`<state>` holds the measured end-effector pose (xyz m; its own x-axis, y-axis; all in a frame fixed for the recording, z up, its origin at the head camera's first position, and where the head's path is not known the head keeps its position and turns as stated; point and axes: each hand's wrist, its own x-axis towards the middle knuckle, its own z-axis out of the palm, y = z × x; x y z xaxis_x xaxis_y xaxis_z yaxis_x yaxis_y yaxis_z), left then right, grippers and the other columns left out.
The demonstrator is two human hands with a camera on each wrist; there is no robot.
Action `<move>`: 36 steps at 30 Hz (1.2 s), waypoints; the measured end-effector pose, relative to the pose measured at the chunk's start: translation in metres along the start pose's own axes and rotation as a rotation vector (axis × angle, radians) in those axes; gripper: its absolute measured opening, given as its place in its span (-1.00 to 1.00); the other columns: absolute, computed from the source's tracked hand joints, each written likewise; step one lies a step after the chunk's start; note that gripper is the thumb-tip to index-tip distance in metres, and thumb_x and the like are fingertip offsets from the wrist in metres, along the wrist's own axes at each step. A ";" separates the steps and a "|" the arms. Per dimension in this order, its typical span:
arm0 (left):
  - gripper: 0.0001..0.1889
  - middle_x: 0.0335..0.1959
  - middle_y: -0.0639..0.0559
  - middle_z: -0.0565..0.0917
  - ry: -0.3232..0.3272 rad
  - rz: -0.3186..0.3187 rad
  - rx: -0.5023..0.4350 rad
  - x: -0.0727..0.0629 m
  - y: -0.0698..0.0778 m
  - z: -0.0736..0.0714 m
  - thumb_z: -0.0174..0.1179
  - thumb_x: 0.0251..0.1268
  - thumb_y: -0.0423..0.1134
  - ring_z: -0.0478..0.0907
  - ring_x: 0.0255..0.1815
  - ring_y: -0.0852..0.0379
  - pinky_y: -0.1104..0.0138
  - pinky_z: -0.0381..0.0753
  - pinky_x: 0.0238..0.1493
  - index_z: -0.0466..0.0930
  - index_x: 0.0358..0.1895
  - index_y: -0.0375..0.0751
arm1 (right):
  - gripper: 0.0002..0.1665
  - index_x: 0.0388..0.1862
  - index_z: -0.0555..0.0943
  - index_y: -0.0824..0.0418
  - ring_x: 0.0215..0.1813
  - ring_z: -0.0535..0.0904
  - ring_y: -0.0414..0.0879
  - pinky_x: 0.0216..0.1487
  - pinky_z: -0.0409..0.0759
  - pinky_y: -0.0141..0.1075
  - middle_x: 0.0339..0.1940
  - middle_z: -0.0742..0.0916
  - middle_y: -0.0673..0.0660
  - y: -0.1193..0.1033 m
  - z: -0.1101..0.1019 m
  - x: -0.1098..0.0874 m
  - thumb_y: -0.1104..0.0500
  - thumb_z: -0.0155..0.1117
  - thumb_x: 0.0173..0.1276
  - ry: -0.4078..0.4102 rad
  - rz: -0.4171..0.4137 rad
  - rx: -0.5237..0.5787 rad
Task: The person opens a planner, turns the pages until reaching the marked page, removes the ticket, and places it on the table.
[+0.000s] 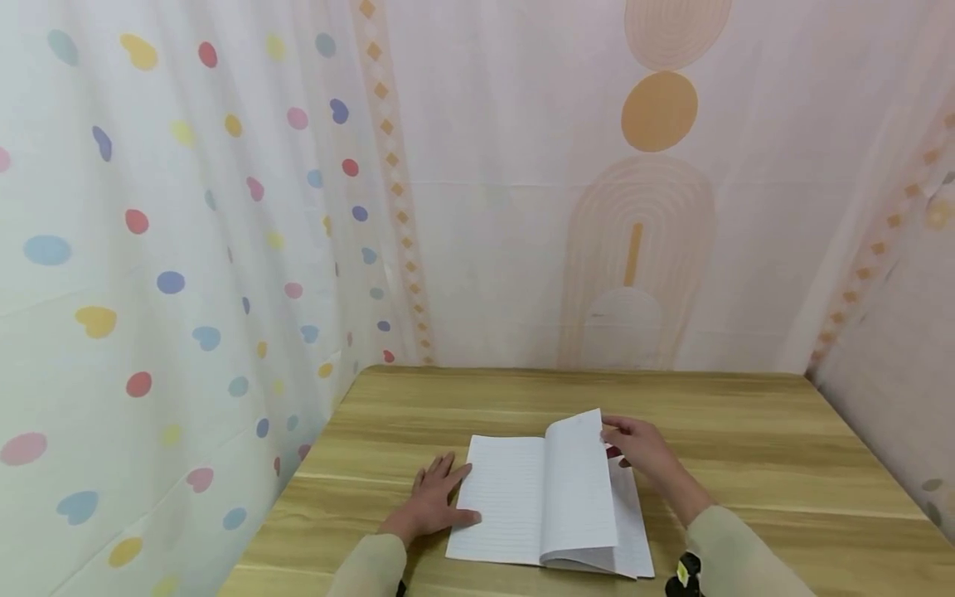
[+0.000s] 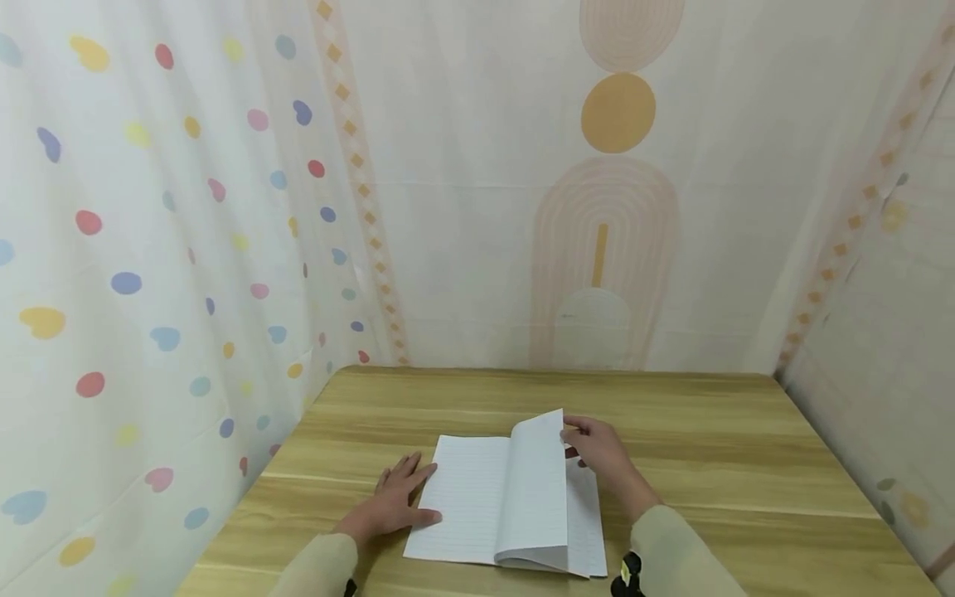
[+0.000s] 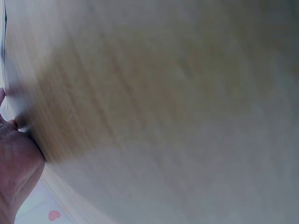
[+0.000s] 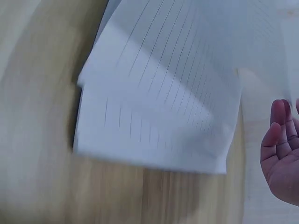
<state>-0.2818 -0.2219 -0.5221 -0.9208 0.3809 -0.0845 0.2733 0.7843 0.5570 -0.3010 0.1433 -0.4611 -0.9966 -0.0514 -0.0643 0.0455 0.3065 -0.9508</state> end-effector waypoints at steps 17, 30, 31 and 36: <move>-0.07 0.56 -0.42 -0.05 -0.001 -0.003 -0.019 -0.001 0.003 -0.002 0.35 0.18 0.17 -0.23 0.56 -0.39 -0.27 -0.31 0.44 0.21 0.52 -0.23 | -0.56 0.33 0.45 0.44 -0.11 0.69 0.02 -0.06 0.67 -0.10 0.02 0.70 0.31 -0.016 0.053 -0.023 0.29 0.05 0.54 0.066 -0.103 0.257; -0.31 0.53 -0.43 0.03 0.060 -0.023 -0.077 0.001 0.003 -0.003 0.04 0.50 0.07 -0.18 0.55 -0.39 -0.26 -0.31 0.44 0.24 0.48 -0.35 | -0.36 0.28 0.58 0.17 0.40 0.36 0.29 0.34 0.15 0.35 0.32 0.55 0.33 0.018 0.105 -0.046 -0.16 0.28 0.35 -0.110 -0.560 -0.848; -0.36 0.53 -0.44 0.05 0.077 -0.029 -0.097 0.003 0.003 -0.003 -0.08 0.57 0.05 -0.17 0.55 -0.39 -0.26 -0.31 0.44 0.24 0.47 -0.38 | -0.33 0.29 0.57 0.14 0.43 0.31 0.29 0.36 0.11 0.35 0.35 0.52 0.33 0.021 0.107 -0.048 -0.20 0.29 0.32 -0.132 -0.550 -0.893; -0.34 0.49 -0.45 0.13 0.130 -0.051 -0.137 0.008 0.005 -0.001 -0.36 0.66 0.04 -0.10 0.53 -0.41 -0.28 -0.28 0.43 0.21 0.44 -0.52 | -0.27 0.30 0.57 0.13 0.49 0.20 0.32 0.39 0.02 0.36 0.43 0.43 0.35 0.031 0.111 -0.051 -0.25 0.31 0.28 -0.192 -0.468 -0.918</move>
<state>-0.2884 -0.2151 -0.5188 -0.9629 0.2694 -0.0130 0.1934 0.7233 0.6629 -0.2409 0.0503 -0.5208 -0.8699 -0.4764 0.1275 -0.4915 0.8166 -0.3027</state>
